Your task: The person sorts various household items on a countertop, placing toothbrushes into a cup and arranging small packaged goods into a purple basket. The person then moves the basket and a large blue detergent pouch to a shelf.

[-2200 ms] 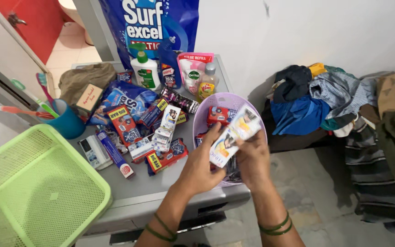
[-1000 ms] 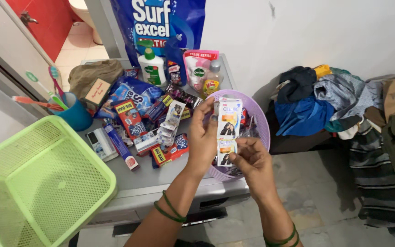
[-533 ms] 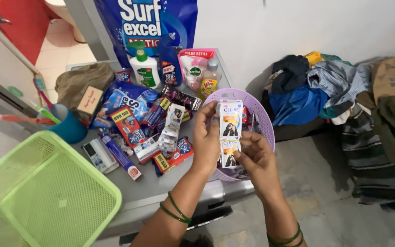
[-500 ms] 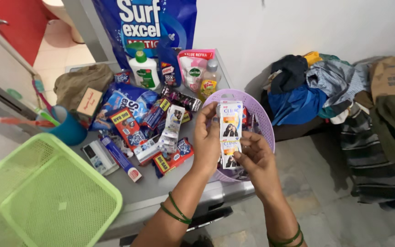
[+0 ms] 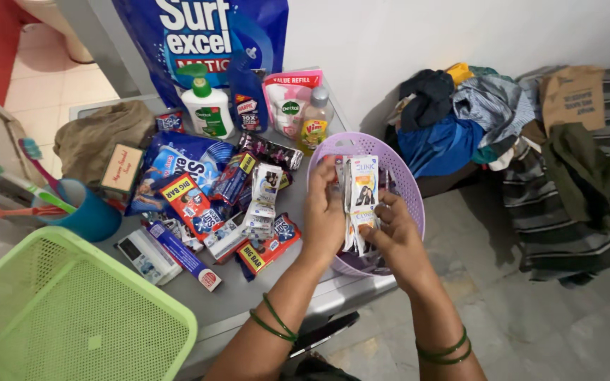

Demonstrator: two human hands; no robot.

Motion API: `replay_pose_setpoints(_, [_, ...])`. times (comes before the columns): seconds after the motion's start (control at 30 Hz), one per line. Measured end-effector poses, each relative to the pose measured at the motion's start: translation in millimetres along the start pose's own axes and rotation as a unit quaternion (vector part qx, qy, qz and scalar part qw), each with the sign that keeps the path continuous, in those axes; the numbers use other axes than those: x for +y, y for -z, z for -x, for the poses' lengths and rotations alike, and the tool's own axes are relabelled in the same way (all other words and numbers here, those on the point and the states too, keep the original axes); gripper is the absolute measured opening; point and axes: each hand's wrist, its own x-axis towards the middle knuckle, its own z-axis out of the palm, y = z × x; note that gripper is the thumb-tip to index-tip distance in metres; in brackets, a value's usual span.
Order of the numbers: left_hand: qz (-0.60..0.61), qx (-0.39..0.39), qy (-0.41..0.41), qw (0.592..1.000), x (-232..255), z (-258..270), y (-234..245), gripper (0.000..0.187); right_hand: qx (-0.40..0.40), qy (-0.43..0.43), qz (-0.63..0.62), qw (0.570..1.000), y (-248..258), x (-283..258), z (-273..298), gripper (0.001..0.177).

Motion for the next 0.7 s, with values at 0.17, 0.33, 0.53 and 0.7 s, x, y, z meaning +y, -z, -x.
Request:
replay_pose_setpoints(0.17, [-0.233, 0.040, -0.132, 0.963, -4.8, -7.8, 23.8, 0.049, 0.019, -0.018, 0.016, 1.000, 3.4, 8.7, -9.3, 0.065])
replay_pose_setpoints(0.33, [-0.238, 0.048, -0.069, 0.968, -37.5, -5.3, 26.1, 0.055, -0.016, 0.010, 0.101, 0.995, -3.4, 31.6, -21.5, 0.064])
replay_pose_setpoints(0.53, [-0.032, 0.064, -0.034, 0.997, -58.1, -1.6, 26.5, 0.047, -0.039, -0.018, 0.364, 0.930, -18.2, 26.1, -22.8, 0.051])
replay_pose_setpoints(0.7, [0.048, 0.048, 0.062, 0.996, -58.4, 0.1, 30.3, 0.047, -0.008, 0.044, 0.407, 0.912, -27.0, 19.0, -19.0, 0.042])
